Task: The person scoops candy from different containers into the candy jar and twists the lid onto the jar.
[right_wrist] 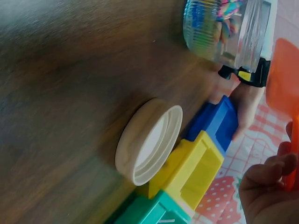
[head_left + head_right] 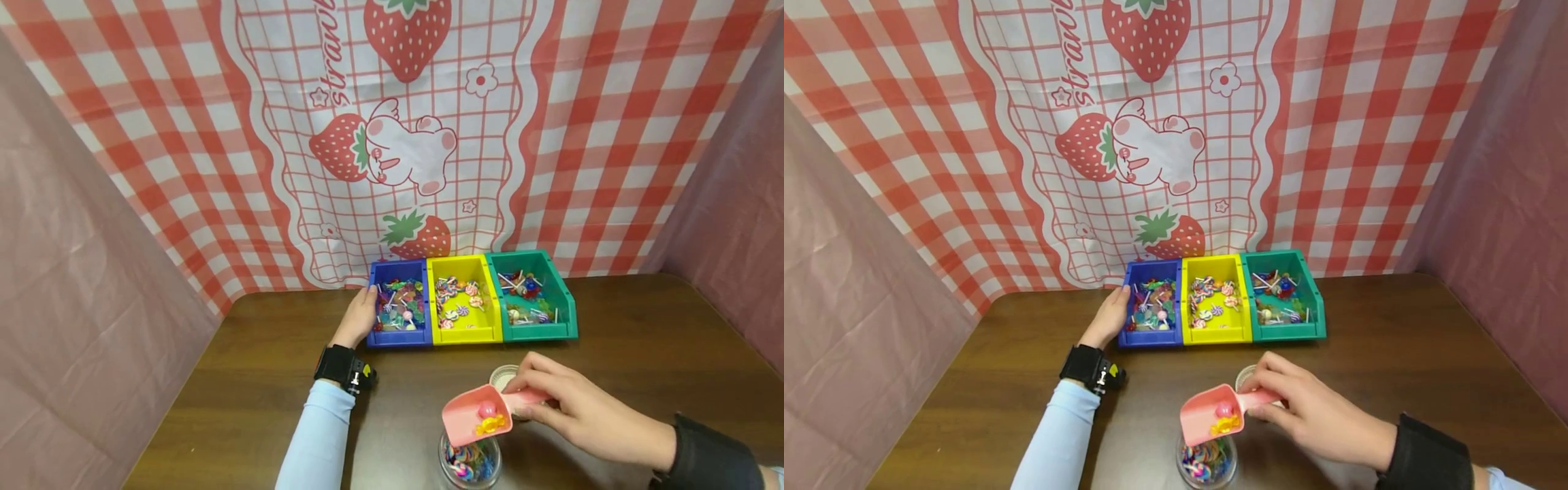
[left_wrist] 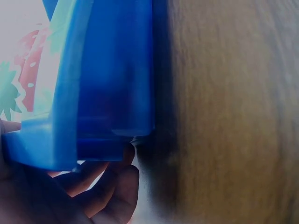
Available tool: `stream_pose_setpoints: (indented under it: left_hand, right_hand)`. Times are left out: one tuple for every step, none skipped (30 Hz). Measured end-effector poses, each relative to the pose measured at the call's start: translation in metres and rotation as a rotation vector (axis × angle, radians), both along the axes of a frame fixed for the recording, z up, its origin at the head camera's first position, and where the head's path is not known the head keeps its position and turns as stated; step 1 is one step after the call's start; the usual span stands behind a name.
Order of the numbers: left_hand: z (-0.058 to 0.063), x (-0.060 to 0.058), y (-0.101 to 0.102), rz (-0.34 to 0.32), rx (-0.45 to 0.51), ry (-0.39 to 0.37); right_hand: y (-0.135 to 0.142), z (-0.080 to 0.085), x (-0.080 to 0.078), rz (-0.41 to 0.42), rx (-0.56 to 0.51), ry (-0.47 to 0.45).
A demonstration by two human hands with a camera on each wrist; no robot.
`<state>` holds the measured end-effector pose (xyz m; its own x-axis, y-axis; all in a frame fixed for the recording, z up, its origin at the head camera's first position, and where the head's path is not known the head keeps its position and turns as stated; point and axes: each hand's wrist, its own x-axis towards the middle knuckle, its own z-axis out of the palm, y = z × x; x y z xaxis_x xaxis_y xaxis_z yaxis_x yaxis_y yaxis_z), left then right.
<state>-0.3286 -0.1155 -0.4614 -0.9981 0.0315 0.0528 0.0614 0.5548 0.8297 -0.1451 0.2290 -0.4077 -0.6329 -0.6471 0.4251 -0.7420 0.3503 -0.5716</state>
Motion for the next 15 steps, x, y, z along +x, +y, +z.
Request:
stream_pose_setpoints:
  left_hand:
    - [0.000,0.000,0.000,0.003,-0.001,-0.007]
    - [0.000,0.000,-0.001,0.002,-0.001,-0.012]
    - [0.000,-0.001,-0.001,0.000,0.001,-0.017]
    - [0.000,-0.001,-0.002,-0.004,0.005,-0.019]
    - [0.000,-0.001,-0.002,-0.005,0.008,-0.021]
    - [0.000,-0.001,-0.002,-0.006,0.011,-0.023]
    - [0.000,-0.001,-0.002,-0.009,0.009,-0.021]
    - [0.000,-0.001,-0.001,-0.010,0.011,-0.019]
    - [0.000,-0.001,-0.001,-0.011,0.010,-0.014]
    - [0.000,-0.001,-0.001,-0.011,0.005,-0.011]
    - [0.000,-0.001,-0.001,-0.010,-0.001,-0.009]
    - [0.001,-0.001,-0.001,-0.012,-0.003,-0.008]
    - [0.001,-0.001,-0.001,-0.012,-0.003,-0.006]
    - [0.001,-0.001,-0.001,-0.012,0.000,-0.002]
    - [0.001,0.000,-0.001,-0.013,0.000,0.002]
  right_hand:
    - [0.001,0.000,-0.001,0.012,0.010,-0.015]
    - [0.003,0.001,-0.001,0.025,0.020,-0.027]
    - [0.004,0.001,-0.002,0.038,0.030,-0.033]
    - [0.004,0.001,-0.002,0.051,0.036,-0.036]
    - [0.005,0.002,-0.002,0.064,0.041,-0.033]
    - [0.006,0.002,-0.002,0.075,0.046,-0.029]
    - [0.006,0.003,-0.002,0.083,0.052,-0.022]
    - [0.006,0.004,-0.002,0.089,0.056,-0.012]
    - [0.006,0.006,-0.002,0.091,0.066,-0.010]
    - [0.006,0.008,-0.001,0.093,0.073,-0.003]
    - [0.006,0.010,-0.001,0.093,0.079,0.005]
    - [0.006,0.012,-0.001,0.091,0.085,0.010]
    - [0.006,0.014,0.000,0.088,0.091,0.016]
    - [0.005,0.015,0.000,0.085,0.097,0.021]
    - [0.005,0.017,0.000,0.083,0.103,0.023]
